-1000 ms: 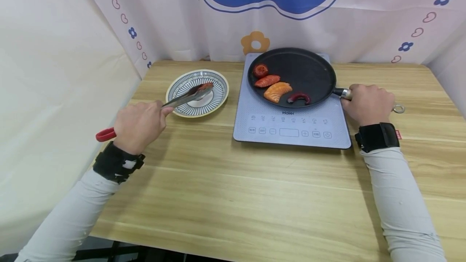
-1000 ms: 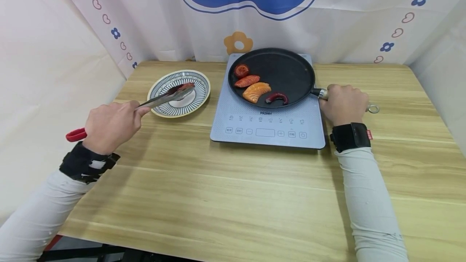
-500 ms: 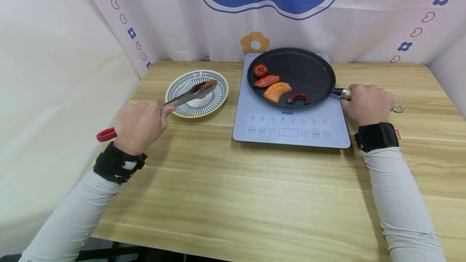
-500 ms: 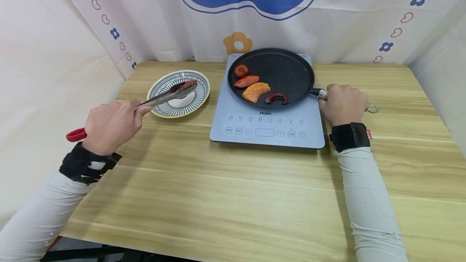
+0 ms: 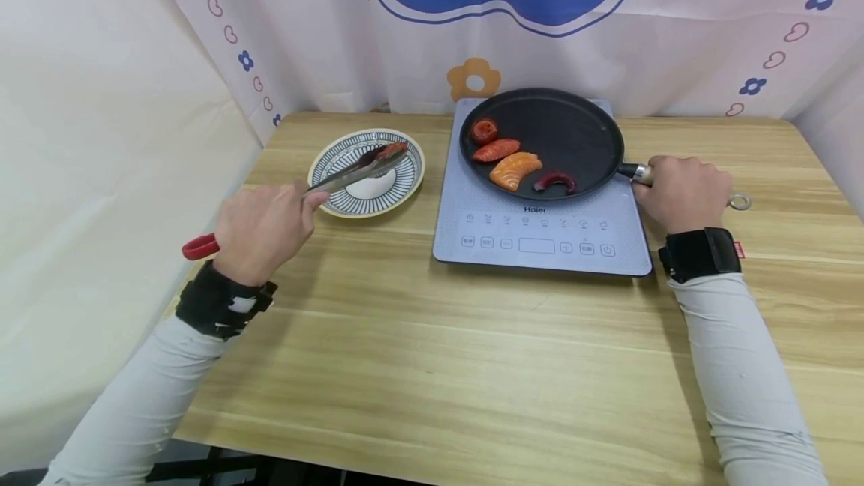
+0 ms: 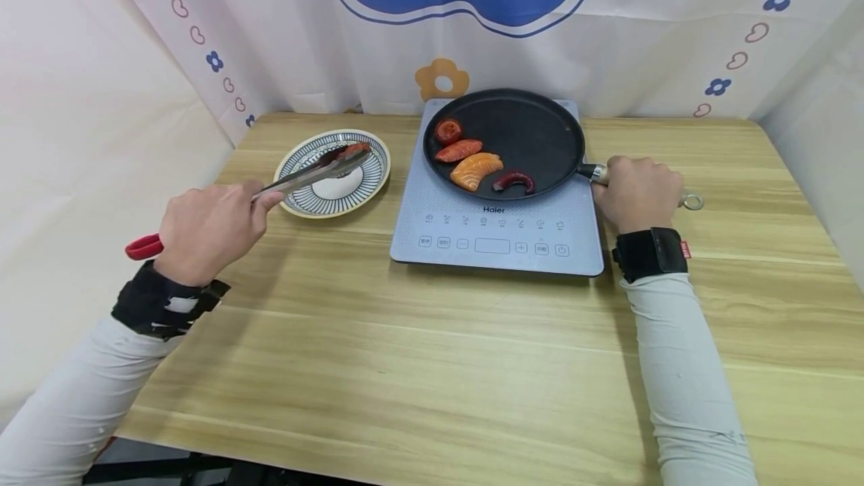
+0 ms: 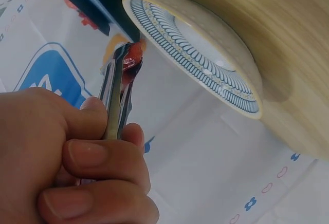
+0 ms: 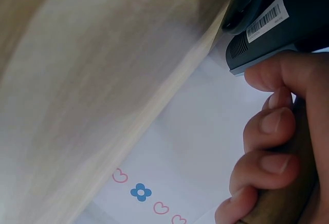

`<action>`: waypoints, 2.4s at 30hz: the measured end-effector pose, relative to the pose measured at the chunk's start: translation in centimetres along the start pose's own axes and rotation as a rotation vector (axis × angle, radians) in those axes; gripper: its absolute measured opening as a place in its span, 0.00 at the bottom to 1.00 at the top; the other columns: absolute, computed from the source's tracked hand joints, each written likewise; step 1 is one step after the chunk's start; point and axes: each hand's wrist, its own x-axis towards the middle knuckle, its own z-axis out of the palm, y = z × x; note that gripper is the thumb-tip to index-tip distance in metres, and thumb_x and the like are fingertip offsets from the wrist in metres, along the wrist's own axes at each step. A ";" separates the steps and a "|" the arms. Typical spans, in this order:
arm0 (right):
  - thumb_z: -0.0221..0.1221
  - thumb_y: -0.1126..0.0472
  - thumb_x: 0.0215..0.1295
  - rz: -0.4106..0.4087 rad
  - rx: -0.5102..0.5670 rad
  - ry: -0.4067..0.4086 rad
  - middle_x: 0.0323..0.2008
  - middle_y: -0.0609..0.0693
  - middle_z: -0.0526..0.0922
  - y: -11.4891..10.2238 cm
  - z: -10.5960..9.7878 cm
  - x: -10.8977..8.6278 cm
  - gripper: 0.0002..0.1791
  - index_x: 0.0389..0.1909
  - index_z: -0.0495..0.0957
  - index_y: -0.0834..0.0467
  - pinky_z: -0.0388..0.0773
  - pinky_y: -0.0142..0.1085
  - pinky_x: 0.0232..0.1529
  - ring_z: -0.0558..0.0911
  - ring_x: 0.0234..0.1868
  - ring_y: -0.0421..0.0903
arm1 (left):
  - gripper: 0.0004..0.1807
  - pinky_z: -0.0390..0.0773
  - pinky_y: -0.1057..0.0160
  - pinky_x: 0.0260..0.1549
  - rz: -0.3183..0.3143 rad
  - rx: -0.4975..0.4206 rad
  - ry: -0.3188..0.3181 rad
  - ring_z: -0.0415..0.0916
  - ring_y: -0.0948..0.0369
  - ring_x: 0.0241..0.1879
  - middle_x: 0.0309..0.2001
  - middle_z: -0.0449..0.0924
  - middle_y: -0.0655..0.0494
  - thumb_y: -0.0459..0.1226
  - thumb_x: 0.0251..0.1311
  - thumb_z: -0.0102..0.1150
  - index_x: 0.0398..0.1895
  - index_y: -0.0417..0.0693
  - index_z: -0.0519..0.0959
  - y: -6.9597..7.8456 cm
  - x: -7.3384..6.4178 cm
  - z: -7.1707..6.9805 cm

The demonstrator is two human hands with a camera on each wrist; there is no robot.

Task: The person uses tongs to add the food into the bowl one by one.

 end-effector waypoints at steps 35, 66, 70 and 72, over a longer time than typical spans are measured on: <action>0.65 0.55 0.63 -0.010 0.005 0.040 0.15 0.55 0.70 0.1 0.2 0.1 0.16 0.22 0.73 0.59 0.59 0.47 0.20 0.70 0.19 0.58 | 0.26 0.55 0.59 0.13 0.021 -0.013 0.017 0.62 0.51 0.14 0.15 0.62 0.53 0.55 0.79 0.51 0.35 0.41 0.82 2.0 0.9 -1.6; 0.64 0.54 0.64 0.002 0.008 0.019 0.16 0.55 0.71 0.1 0.1 0.0 0.15 0.24 0.75 0.59 0.60 0.48 0.21 0.71 0.20 0.59 | 0.26 0.50 0.62 0.14 0.070 -0.006 0.046 0.55 0.56 0.13 0.16 0.54 0.58 0.56 0.79 0.50 0.31 0.44 0.79 4.9 1.6 -2.4; 0.64 0.54 0.64 -0.002 0.008 0.019 0.16 0.55 0.71 0.0 0.0 -0.1 0.16 0.23 0.75 0.59 0.60 0.48 0.21 0.71 0.20 0.59 | 0.26 0.51 0.62 0.14 0.074 -0.011 0.035 0.55 0.56 0.13 0.16 0.55 0.58 0.55 0.80 0.50 0.33 0.45 0.80 5.3 1.8 -2.4; 0.64 0.54 0.64 -0.003 0.009 0.022 0.15 0.55 0.70 0.0 0.0 -0.1 0.16 0.23 0.74 0.59 0.60 0.48 0.21 0.71 0.20 0.59 | 0.26 0.51 0.61 0.14 0.074 -0.012 0.033 0.56 0.56 0.13 0.16 0.55 0.57 0.55 0.80 0.50 0.32 0.45 0.80 5.5 1.9 -2.4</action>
